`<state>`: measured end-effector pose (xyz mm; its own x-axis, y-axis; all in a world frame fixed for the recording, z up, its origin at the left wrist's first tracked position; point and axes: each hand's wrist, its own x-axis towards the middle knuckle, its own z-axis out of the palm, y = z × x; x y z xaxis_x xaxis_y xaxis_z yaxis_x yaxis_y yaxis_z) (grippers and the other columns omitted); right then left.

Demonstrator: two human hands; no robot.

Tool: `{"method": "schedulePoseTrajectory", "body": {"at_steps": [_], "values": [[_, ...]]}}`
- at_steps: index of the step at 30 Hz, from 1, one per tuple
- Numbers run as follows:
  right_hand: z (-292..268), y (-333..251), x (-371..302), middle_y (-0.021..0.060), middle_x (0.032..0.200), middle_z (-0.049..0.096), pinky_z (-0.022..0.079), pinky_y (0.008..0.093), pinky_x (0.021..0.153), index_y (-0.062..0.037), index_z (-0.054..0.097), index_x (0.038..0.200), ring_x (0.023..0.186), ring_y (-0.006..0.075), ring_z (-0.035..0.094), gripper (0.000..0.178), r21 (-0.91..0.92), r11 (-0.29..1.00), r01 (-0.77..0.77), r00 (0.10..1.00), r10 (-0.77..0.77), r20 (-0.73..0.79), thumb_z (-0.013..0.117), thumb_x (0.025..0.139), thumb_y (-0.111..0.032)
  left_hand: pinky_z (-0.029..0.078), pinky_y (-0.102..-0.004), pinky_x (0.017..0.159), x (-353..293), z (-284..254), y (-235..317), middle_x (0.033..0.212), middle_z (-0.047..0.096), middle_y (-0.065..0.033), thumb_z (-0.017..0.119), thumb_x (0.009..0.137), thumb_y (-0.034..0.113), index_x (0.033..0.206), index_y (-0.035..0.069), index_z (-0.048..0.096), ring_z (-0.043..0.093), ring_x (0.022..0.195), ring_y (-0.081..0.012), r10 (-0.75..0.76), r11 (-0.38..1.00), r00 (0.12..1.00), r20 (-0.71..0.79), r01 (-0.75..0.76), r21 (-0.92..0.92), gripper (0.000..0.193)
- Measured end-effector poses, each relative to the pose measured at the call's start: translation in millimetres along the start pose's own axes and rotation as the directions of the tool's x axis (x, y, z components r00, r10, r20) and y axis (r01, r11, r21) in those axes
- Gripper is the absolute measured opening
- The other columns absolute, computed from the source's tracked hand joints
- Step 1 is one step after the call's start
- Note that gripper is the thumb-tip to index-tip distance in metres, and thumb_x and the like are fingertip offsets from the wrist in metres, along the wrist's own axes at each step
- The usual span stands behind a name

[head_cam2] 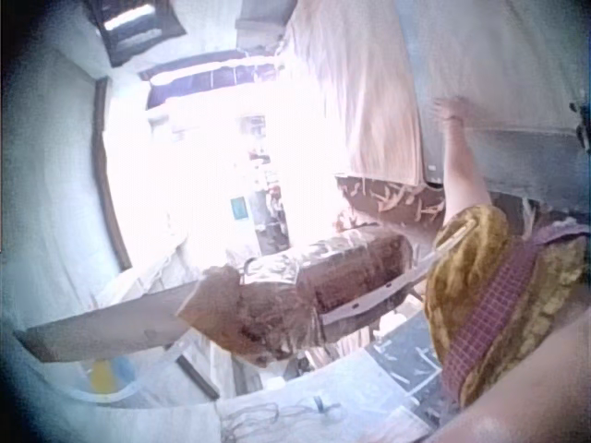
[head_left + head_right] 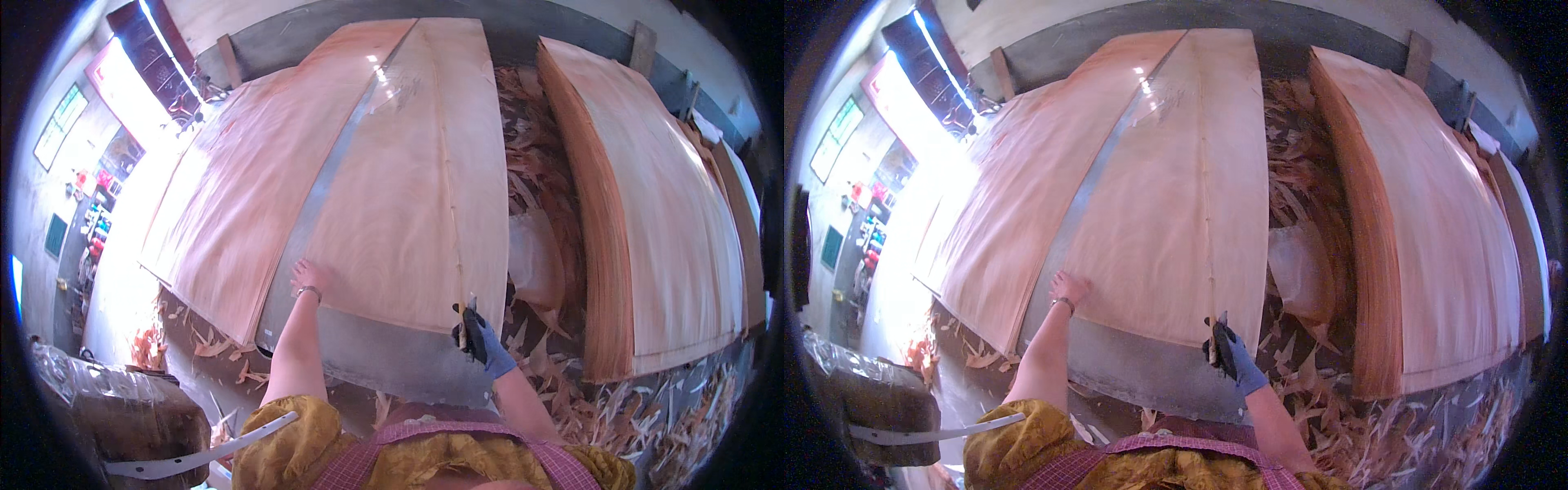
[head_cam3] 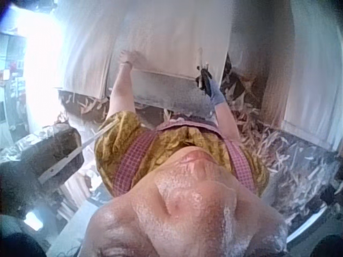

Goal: The person trims thin wood veneers with a cutting tool on a table and then stacks the large sheets into separate piles.

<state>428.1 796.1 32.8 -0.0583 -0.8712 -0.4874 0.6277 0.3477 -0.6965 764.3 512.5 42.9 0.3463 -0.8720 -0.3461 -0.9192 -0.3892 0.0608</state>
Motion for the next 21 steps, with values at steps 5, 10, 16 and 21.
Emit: {"method": "schedulePoseTrajectory", "body": {"at_steps": [5, 10, 16, 21], "values": [[-1.2, -5.8, -21.3, -0.001, 0.057, 0.052, 0.034, 0.023, 0.039, -0.0035, 0.065, 0.108, 0.041, 0.0077, 0.044, 0.028, -0.207, 0.964, 0.166, 0.979, -0.186, -0.079, 0.057, 0.099, -0.029, 0.038, -0.0489, 0.105, 7.0, 6.9, -14.9, 0.133, 0.053, -0.0178, 0.067, 0.081, 0.046, 0.133, 0.002, 0.044, 0.047, 0.128, -0.0331, 0.141, 0.99, 0.981, -0.135, -0.142, 0.006, 0.072], [-47.7, 43.6, -67.3, 0.0016, 0.07, 0.059, 0.041, 0.025, 0.048, -0.0027, 0.065, 0.105, 0.054, 0.009, 0.051, 0.021, -0.413, 0.901, 0.134, 0.949, -0.237, -0.21, 0.06, 0.096, -0.021, 0.051, -0.046, 0.087, -13.4, -8.1, 6.8, 0.104, 0.068, -0.0173, 0.07, 0.077, 0.033, 0.107, 0.005, 0.061, 0.065, 0.103, -0.0348, 0.27, 0.956, 0.941, -0.204, -0.287, -0.058, 0.042], [-102.3, 63.1, -91.4, 0.0013, 0.08, 0.061, 0.044, 0.0279, 0.06, -0.0009, 0.059, 0.11, 0.067, 0.0093, 0.051, 0.021, -0.632, 0.756, 0.169, 0.919, -0.352, -0.176, 0.057, 0.097, -0.018, 0.055, -0.0406, 0.073, -121.7, -32.2, 190.1, 0.097, 0.071, -0.0184, 0.066, 0.077, 0.021, 0.132, 0.008, 0.056, 0.069, 0.087, -0.0292, 0.748, 0.532, 0.62, -0.238, -0.774, -0.344, 0.058], [-83.1, 51.1, -81.1, 0.004, 0.077, 0.058, 0.044, 0.0291, 0.055, -0.0009, 0.058, 0.107, 0.062, 0.0096, 0.051, 0.021, -0.627, 0.756, 0.19, 0.96, -0.277, -0.044, 0.056, 0.099, -0.02, 0.051, -0.046, 0.088, -139.6, 54.7, 331.6, 0.103, 0.068, -0.0171, 0.07, 0.075, 0.02, 0.127, 0.007, 0.056, 0.064, 0.1, -0.0328, 0.851, 0.274, 0.426, -0.307, -0.859, -0.432, 0.055]]}}
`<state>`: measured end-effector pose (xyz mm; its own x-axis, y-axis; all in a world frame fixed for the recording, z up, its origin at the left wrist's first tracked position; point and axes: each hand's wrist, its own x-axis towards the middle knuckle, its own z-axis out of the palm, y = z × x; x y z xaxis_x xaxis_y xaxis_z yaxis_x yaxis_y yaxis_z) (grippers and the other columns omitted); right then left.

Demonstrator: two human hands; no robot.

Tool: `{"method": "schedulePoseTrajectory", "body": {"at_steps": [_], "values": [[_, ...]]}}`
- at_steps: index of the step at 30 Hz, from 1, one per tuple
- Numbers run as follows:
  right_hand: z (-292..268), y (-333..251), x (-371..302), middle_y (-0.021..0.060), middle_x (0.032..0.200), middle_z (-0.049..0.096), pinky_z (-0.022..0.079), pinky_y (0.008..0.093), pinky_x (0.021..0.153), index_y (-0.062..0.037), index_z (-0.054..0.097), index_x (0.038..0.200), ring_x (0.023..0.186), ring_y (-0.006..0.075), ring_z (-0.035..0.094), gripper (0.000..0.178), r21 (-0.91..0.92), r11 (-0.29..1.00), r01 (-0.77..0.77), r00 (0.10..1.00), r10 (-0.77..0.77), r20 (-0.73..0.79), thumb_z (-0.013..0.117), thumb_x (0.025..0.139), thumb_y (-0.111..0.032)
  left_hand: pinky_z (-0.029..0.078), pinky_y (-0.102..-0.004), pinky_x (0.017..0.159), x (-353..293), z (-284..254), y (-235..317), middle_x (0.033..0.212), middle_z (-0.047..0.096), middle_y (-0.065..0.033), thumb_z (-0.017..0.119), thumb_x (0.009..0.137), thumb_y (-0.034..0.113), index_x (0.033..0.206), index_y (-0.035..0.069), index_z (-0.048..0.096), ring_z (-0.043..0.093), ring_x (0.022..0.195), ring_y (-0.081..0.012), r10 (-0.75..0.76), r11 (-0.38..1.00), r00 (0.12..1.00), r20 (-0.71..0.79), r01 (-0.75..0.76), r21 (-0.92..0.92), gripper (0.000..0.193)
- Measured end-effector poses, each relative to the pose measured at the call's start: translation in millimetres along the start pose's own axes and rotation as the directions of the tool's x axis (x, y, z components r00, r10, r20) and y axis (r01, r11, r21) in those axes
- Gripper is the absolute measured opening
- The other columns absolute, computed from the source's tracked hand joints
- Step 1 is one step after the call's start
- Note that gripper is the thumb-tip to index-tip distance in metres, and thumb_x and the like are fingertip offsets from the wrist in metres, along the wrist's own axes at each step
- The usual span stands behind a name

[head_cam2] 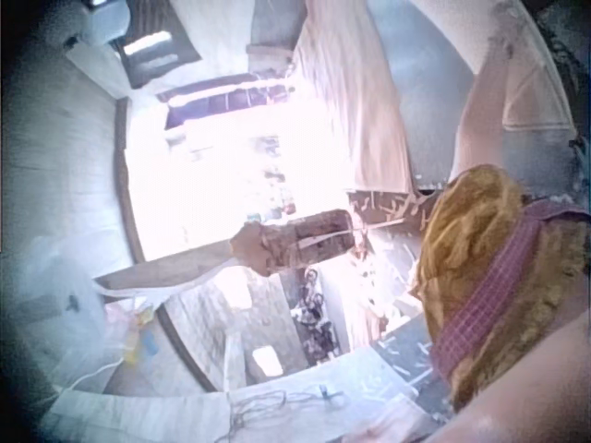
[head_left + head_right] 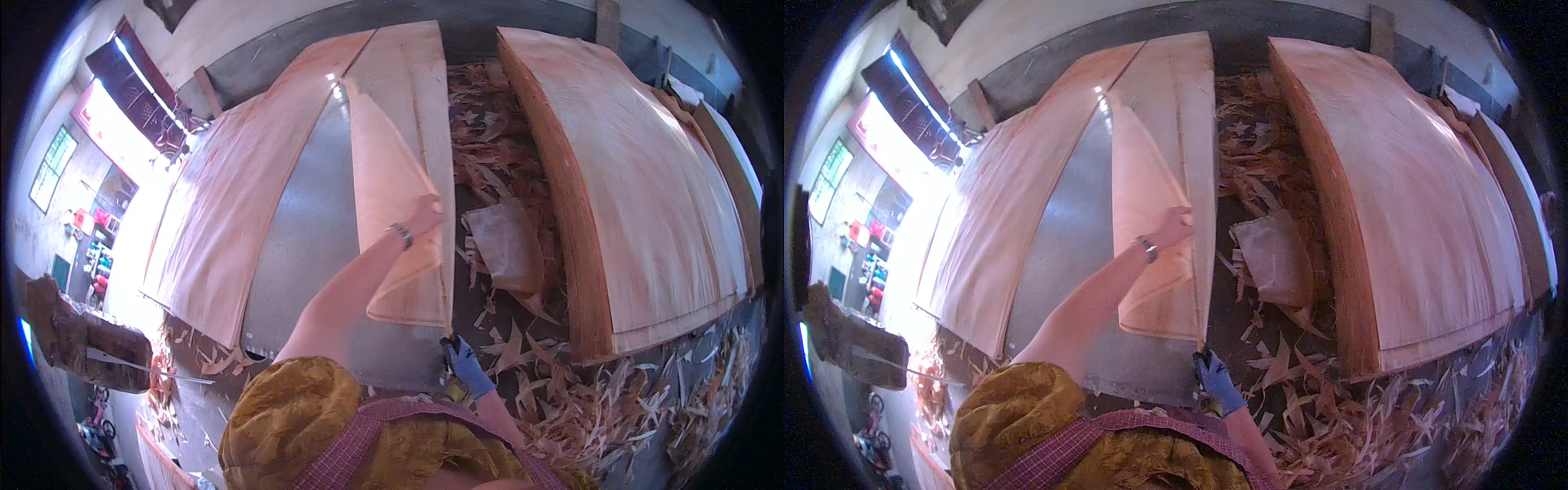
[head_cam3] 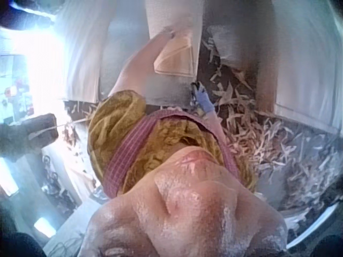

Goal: The person trims thin wood veneers with a cutting tool on a table and then stacks the large sheets into separate piles.

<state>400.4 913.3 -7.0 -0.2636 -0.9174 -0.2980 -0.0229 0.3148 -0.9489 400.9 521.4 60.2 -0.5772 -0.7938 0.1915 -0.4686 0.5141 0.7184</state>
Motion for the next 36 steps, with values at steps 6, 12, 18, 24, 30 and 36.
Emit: {"method": "schedulePoseTrajectory", "body": {"at_steps": [6, 12, 18, 24, 30, 36], "values": [[-28.5, 40.1, 18.1, 0.0029, 0.07, 0.058, 0.044, 0.0292, 0.047, -0.0082, 0.053, 0.123, 0.054, 0.0114, 0.053, 0.025, 0.005, 0.999, -0.041, 0.966, 0.041, -0.257, 0.05, 0.1, -0.019, 0.05, -0.0449, 0.091, 41.1, 165.0, 155.8, 0.108, 0.066, -0.0211, 0.069, 0.07, 0.026, 0.103, 0.003, 0.065, 0.062, 0.103, -0.0372, 0.148, 0.984, 0.938, 0.314, -0.171, 0.047, 0.04], [-24.0, -8.4, 4.4, 0.021, 0.089, 0.068, 0.051, 0.0495, 0.065, -0.0079, 0.047, 0.133, 0.077, 0.0391, 0.066, 0.045, -0.371, 0.929, 0.003, 0.815, -0.217, -0.537, 0.054, 0.096, -0.031, 0.05, -0.043, 0.094, 37.8, 237.7, 166.5, 0.113, 0.065, -0.0205, 0.069, 0.071, 0.025, 0.11, 0.003, 0.065, 0.062, 0.106, -0.0355, 0.088, 0.993, 0.878, 0.471, -0.115, 0.029, 0.045], [-26.5, -60.5, 6.8, 0.0221, 0.115, 0.065, 0.053, 0.0456, 0.073, -0.0069, 0.025, 0.15, 0.09, 0.0413, 0.065, 0.074, -0.437, 0.899, -0.015, 0.863, -0.209, -0.459, 0.063, 0.091, -0.031, 0.051, -0.0402, 0.091, 31.6, 241.2, 166.3, 0.107, 0.068, -0.0194, 0.071, 0.072, 0.027, 0.122, 0.0, 0.061, 0.066, 0.1, -0.0317, 0.181, 0.973, 0.813, 0.553, -0.065, -0.223, 0.058], [-29.0, -42.2, 80.1, 0.0033, 0.1, 0.068, 0.05, 0.0278, 0.059, -0.0073, 0.049, 0.139, 0.069, 0.0155, 0.065, 0.055, 0.204, 0.968, 0.143, 0.875, -0.028, -0.483, 0.07, 0.09, -0.024, 0.053, -0.0356, 0.085, 43.7, 166.3, 185.9, 0.105, 0.068, -0.017, 0.072, 0.081, 0.049, 0.132, 0.0, 0.055, 0.066, 0.094, -0.0218, 0.134, 0.969, 0.614, 0.778, 0.081, -0.232, 0.073], [-134.2, -165.3, 13.1, -0.0027, 0.048, 0.039, 0.028, 0.0287, 0.03, -0.0192, 0.054, 0.085, 0.034, 0.0121, 0.039, 0.025, 0.843, 0.501, -0.193, 0.888, 0.454, -0.066, 0.063, 0.093, -0.04, 0.052, -0.0272, 0.082, 29.5, 23.9, 219.1, 0.101, 0.066, -0.003, 0.061, 0.096, 0.034, 0.131, 0.004, 0.054, 0.063, 0.092, -0.0117, 0.24, 0.67, 0.772, 0.588, 0.307, -0.676, 0.046], [-289.5, -160.7, -55.8, -0.0061, 0.053, 0.046, 0.032, 0.0263, 0.033, -0.0192, 0.063, 0.089, 0.038, 0.0097, 0.04, 0.025, 0.983, 0.182, 0.04, 0.994, 0.096, -0.058, 0.052, 0.1, -0.039, 0.052, -0.0252, 0.076, -38.7, 2.5, 231.6, 0.096, 0.067, -0.0024, 0.055, 0.1, 0.032, 0.125, 0.004, 0.058, 0.064, 0.087, -0.0105, 0.026, 0.65, 0.856, 0.516, 0.378, -0.659, 0.037]]}}
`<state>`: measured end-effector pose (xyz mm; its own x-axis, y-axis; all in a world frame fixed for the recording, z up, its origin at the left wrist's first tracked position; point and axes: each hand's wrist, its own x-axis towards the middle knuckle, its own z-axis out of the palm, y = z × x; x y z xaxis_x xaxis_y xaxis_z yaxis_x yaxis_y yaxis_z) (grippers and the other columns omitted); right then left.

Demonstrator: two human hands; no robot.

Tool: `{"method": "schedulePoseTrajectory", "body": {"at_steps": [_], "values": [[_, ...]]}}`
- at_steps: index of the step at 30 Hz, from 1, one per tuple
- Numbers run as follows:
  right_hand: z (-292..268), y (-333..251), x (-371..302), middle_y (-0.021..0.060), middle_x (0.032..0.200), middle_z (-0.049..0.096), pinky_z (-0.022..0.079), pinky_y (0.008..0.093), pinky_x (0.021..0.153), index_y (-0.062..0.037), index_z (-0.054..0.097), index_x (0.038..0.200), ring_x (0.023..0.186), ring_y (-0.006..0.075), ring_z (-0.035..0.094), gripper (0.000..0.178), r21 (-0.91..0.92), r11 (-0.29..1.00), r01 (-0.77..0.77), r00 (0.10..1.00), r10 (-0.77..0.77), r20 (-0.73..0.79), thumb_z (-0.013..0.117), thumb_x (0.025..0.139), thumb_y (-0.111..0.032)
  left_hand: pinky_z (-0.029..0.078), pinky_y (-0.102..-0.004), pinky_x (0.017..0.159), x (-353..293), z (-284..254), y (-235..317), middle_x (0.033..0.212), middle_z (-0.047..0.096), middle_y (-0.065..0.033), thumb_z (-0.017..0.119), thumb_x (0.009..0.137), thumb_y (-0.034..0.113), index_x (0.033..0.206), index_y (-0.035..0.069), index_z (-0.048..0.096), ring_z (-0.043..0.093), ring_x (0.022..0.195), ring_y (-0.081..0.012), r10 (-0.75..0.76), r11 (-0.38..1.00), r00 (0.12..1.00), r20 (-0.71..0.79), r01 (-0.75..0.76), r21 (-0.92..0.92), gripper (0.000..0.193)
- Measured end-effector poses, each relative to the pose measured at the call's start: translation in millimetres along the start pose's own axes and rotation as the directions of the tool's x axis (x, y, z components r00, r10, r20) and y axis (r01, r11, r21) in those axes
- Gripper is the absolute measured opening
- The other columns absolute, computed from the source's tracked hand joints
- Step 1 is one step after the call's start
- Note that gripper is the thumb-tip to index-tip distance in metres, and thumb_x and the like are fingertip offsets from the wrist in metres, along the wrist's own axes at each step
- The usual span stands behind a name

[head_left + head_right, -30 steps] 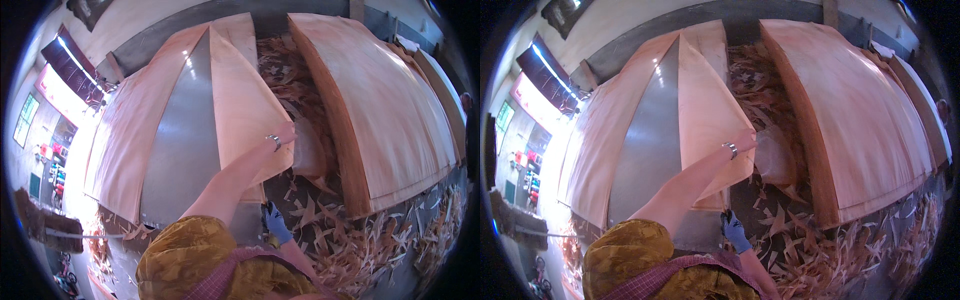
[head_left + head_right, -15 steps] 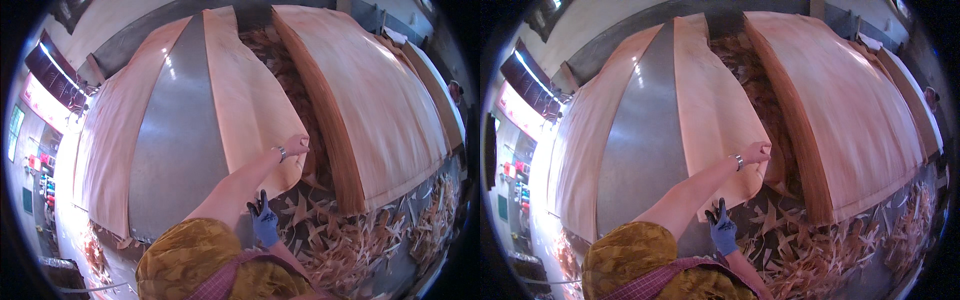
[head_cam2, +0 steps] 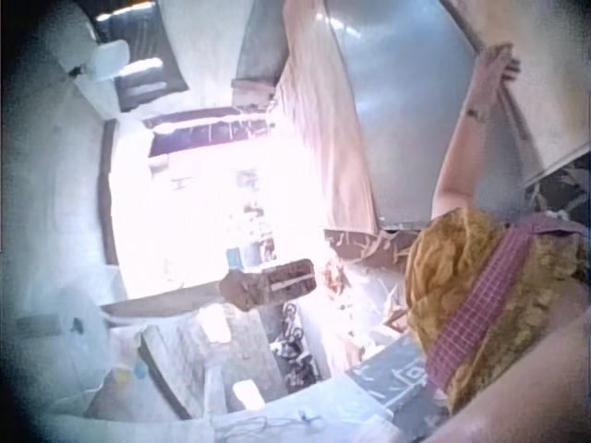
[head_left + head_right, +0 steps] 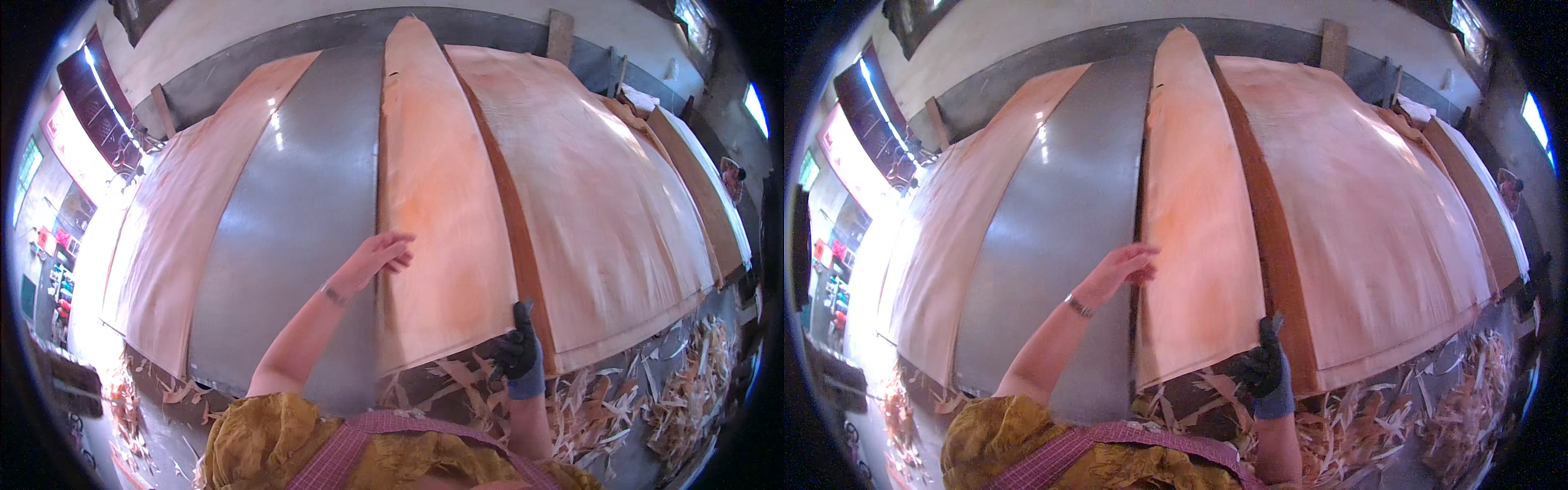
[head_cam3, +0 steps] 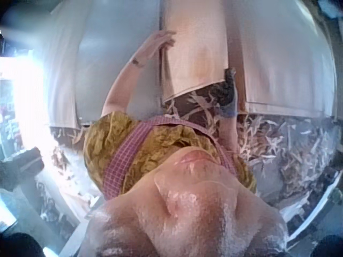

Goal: The person trims thin wood veneers with a cutting tool on a table and then stacks the large sheets into separate piles.

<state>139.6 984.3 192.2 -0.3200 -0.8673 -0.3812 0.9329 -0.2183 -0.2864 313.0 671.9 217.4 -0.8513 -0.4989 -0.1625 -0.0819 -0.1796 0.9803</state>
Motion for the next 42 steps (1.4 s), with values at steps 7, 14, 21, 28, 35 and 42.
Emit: {"method": "schedulePoseTrajectory", "body": {"at_steps": [7, 14, 21, 28, 35, 42], "values": [[-108.4, -190.4, -92.3, -0.0058, 0.058, 0.053, 0.034, 0.0256, 0.039, -0.029, 0.033, 0.15, 0.043, 0.0093, 0.041, 0.043, 0.073, 0.991, 0.111, 0.981, -0.121, 0.15, 0.031, 0.107, -0.026, 0.051, -0.0328, 0.051, -76.3, 114.2, -168.4, 0.073, 0.065, -0.012, 0.054, 0.09, 0.061, 0.092, 0.0, 0.065, 0.062, 0.054, -0.0221, -0.536, 0.789, 0.657, -0.531, 0.613, -0.038, 0.062], [-233.7, -364.0, -174.2, -0.0053, 0.057, 0.049, 0.034, 0.0244, 0.041, -0.0224, 0.053, 0.13, 0.045, 0.0102, 0.044, 0.038, 0.08, 0.982, 0.174, 0.934, -0.19, 0.303, 0.028, 0.106, -0.037, 0.039, -0.0589, 0.104, -70.1, 277.2, -307.0, 0.141, 0.048, -0.0161, 0.057, 0.088, 0.061, 0.142, 0.006, 0.041, 0.048, 0.127, -0.0353, -0.959, 0.117, 0.274, -0.073, 0.15, -0.982, 0.079], [-277.4, -476.1, -192.4, -0.0055, 0.051, 0.036, 0.027, 0.0253, 0.036, -0.0205, 0.052, 0.121, 0.039, 0.009, 0.036, 0.022, -0.371, 0.892, 0.258, 0.954, -0.295, -0.045, 0.048, 0.102, -0.031, 0.046, -0.0504, 0.1, 2.4, 310.2, -353.9, 0.136, 0.054, -0.0111, 0.059, 0.092, 0.049, 0.136, 0.003, 0.047, 0.055, 0.12, -0.0288, -0.314, 0.635, 0.567, -0.761, -0.471, -0.613, 0.065], [-277.6, -533.6, -232.8, -0.0057, 0.048, 0.037, 0.026, 0.0251, 0.033, -0.0179, 0.055, 0.091, 0.034, 0.0071, 0.034, 0.018, -0.775, 0.632, -0.005, 0.838, -0.42, -0.347, 0.065, 0.093, -0.033, 0.052, -0.0459, 0.092, 30.9, 385.3, -315.9, 0.123, 0.061, -0.011, 0.072, 0.086, 0.038, 0.132, 0.001, 0.051, 0.061, 0.106, -0.0292, -0.439, 0.713, 0.373, -0.817, -0.409, -0.57, 0.063], [-261.6, -560.5, -258.4, -0.0064, 0.051, 0.04, 0.026, 0.0242, 0.034, -0.0161, 0.059, 0.1, 0.037, 0.0063, 0.036, 0.02, -0.727, 0.683, -0.068, 0.913, -0.252, -0.322, 0.065, 0.093, -0.033, 0.053, -0.043, 0.086, -19.4, 401.1, -343.0, 0.112, 0.063, -0.0081, 0.074, 0.085, 0.033, 0.112, 0.004, 0.062, 0.061, 0.101, -0.024, -0.378, 0.728, 0.211, -0.901, -0.533, -0.43, 0.041], [-256.8, -581.4, -279.2, -0.0069, 0.049, 0.033, 0.022, 0.0244, 0.033, -0.0214, 0.047, 0.094, 0.035, 0.0067, 0.03, 0.021, -0.696, 0.71, -0.101, 0.934, -0.174, -0.313, 0.067, 0.093, -0.031, 0.054, -0.0373, 0.079, -40.8, 433.0, -374.8, 0.1, 0.067, -0.0055, 0.078, 0.084, 0.023, 0.102, 0.002, 0.064, 0.063, 0.09, -0.019, -0.453, 0.651, 0.298, -0.84, -0.533, -0.54, 0.032]]}}
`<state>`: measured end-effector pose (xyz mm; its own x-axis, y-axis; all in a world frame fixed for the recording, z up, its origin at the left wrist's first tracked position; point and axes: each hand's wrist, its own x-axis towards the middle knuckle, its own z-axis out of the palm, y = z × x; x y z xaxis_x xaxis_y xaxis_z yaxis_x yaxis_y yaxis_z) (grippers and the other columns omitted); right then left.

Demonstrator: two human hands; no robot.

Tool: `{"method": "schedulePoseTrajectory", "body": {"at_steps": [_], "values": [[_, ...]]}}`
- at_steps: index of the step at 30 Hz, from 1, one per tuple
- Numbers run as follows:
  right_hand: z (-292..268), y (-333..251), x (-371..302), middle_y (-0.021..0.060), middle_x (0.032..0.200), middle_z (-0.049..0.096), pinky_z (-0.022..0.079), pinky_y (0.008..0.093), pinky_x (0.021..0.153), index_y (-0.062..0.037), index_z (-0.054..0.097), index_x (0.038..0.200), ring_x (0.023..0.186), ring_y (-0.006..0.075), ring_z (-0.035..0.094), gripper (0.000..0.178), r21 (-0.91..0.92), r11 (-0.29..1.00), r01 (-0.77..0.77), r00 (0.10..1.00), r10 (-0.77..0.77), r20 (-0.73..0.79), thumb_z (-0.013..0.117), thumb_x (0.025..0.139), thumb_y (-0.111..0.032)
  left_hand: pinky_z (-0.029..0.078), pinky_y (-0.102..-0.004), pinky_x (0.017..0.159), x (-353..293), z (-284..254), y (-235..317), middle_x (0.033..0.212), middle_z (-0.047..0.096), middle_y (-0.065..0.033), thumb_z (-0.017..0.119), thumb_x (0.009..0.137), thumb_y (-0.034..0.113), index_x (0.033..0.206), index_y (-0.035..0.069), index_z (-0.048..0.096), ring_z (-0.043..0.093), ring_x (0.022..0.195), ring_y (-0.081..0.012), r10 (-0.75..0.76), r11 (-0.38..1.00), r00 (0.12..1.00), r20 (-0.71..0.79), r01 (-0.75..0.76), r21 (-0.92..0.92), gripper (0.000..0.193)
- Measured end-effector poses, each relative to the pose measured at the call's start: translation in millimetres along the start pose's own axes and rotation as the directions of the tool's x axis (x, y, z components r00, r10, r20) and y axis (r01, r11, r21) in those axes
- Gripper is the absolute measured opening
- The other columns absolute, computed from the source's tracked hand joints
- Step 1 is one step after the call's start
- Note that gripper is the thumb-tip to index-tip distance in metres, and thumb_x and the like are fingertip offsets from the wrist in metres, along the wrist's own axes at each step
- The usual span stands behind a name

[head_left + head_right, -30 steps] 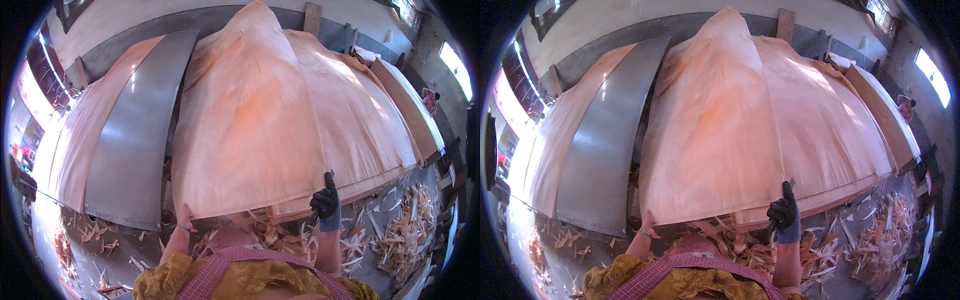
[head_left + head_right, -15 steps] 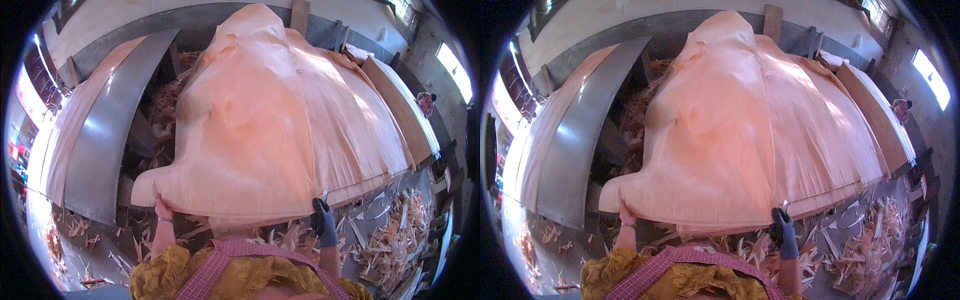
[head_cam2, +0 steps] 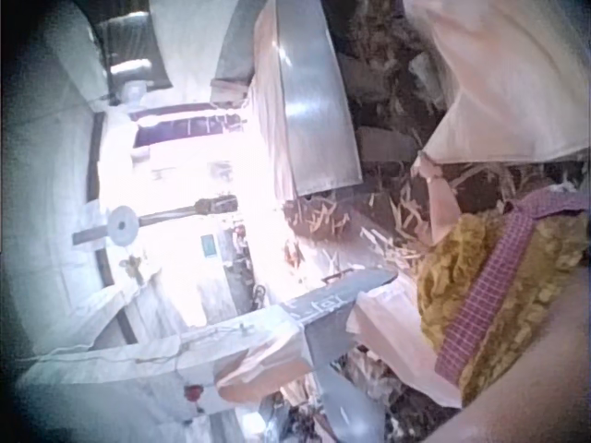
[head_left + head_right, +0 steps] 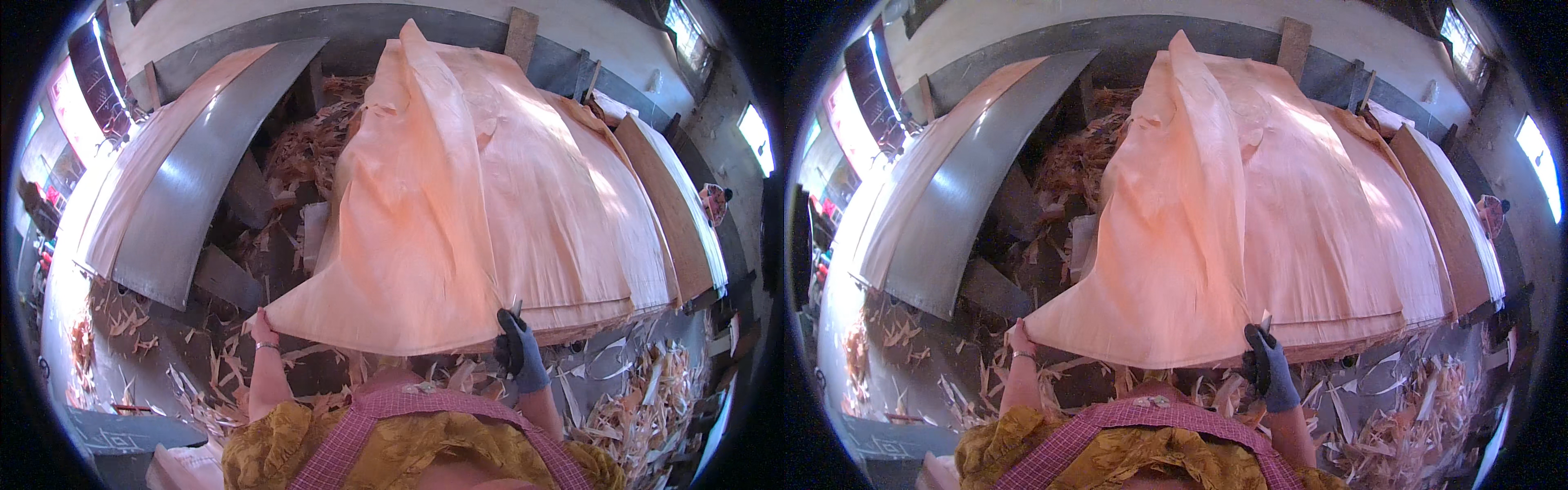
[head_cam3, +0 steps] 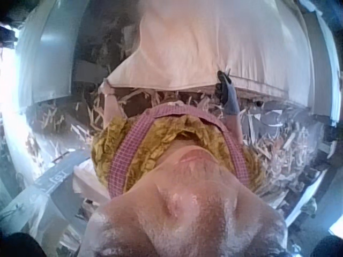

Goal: The person trims thin wood veneers with a cutting tool on a table and then stacks the large sheets into separate piles.

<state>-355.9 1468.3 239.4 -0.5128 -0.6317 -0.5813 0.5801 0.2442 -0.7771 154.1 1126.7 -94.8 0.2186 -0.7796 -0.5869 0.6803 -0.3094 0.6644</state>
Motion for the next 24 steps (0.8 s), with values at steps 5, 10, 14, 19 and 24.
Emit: {"method": "schedulePoseTrajectory", "body": {"at_steps": [5, 10, 14, 19, 24], "values": [[4.4, -8.6, -11.0, -0.0067, 0.048, 0.031, 0.022, 0.0257, 0.033, -0.0203, 0.051, 0.094, 0.034, 0.0078, 0.03, 0.018, 0.08, 0.996, 0.05, 0.986, -0.062, 0.157, 0.066, 0.093, -0.029, 0.055, -0.0389, 0.08, -20.2, -1.0, -5.5, 0.102, 0.067, -0.0064, 0.078, 0.083, 0.02, 0.107, 0.003, 0.064, 0.064, 0.092, -0.0211, 0.068, 0.998, 0.996, -0.05, -0.068, 0.011, 0.033], [-4.4, -30.9, -20.3, -0.0069, 0.048, 0.027, 0.023, 0.0262, 0.036, -0.0204, 0.049, 0.086, 0.035, 0.0089, 0.029, 0.021, 0.232, 0.972, 0.031, 0.974, -0.082, 0.212, 0.066, 0.094, -0.03, 0.055, -0.042, 0.083, -73.0, 20.9, -13.3, 0.107, 0.067, -0.0071, 0.076, 0.083, 0.024, 0.108, 0.003, 0.063, 0.066, 0.094, -0.0252, -0.013, 0.994, 0.997, -0.077, 0.005, -0.108, 0.035], [-31.3, -44.0, -16.3, -0.0081, 0.05, 0.034, 0.029, 0.0252, 0.038, -0.0255, 0.046, 0.142, 0.038, 0.0078, 0.034, 0.039, 0.295, 0.925, 0.237, 0.836, -0.349, 0.422, 0.043, 0.103, -0.02, 0.055, -0.0417, 0.086, -92.9, 7.2, 16.2, 0.109, 0.068, -0.0073, 0.064, 0.092, 0.032, 0.109, 0.007, 0.063, 0.066, 0.098, -0.0252, 0.083, 0.973, 0.987, 0.14, -0.05, -0.226, 0.031], [-103.6, -61.8, -9.5, -0.0081, 0.056, 0.047, 0.035, 0.0249, 0.04, -0.0256, 0.031, 0.151, 0.043, 0.0076, 0.04, 0.048, 0.54, 0.842, 0.018, 0.785, -0.347, 0.514, 0.038, 0.104, -0.018, 0.058, -0.0325, 0.077, -172.4, 29.9, 20.1, 0.103, 0.071, -0.0045, 0.058, 0.097, 0.028, 0.108, 0.008, 0.063, 0.069, 0.091, -0.0175, 0.226, 0.943, 0.928, 0.296, -0.132, -0.306, 0.023], [-158.1, -58.2, -12.9, -0.0082, 0.055, 0.04, 0.033, 0.0233, 0.038, -0.0257, 0.035, 0.148, 0.042, 0.0068, 0.038, 0.042, 0.635, 0.772, -0.027, 0.723, -0.423, 0.546, 0.031, 0.107, -0.026, 0.059, -0.0294, 0.072, -254.7, 63.4, 35.3, 0.102, 0.071, -0.0057, 0.059, 0.096, 0.024, 0.105, 0.005, 0.063, 0.07, 0.089, -0.0165, 0.231, 0.953, 0.907, 0.352, -0.138, -0.27, 0.022]]}}
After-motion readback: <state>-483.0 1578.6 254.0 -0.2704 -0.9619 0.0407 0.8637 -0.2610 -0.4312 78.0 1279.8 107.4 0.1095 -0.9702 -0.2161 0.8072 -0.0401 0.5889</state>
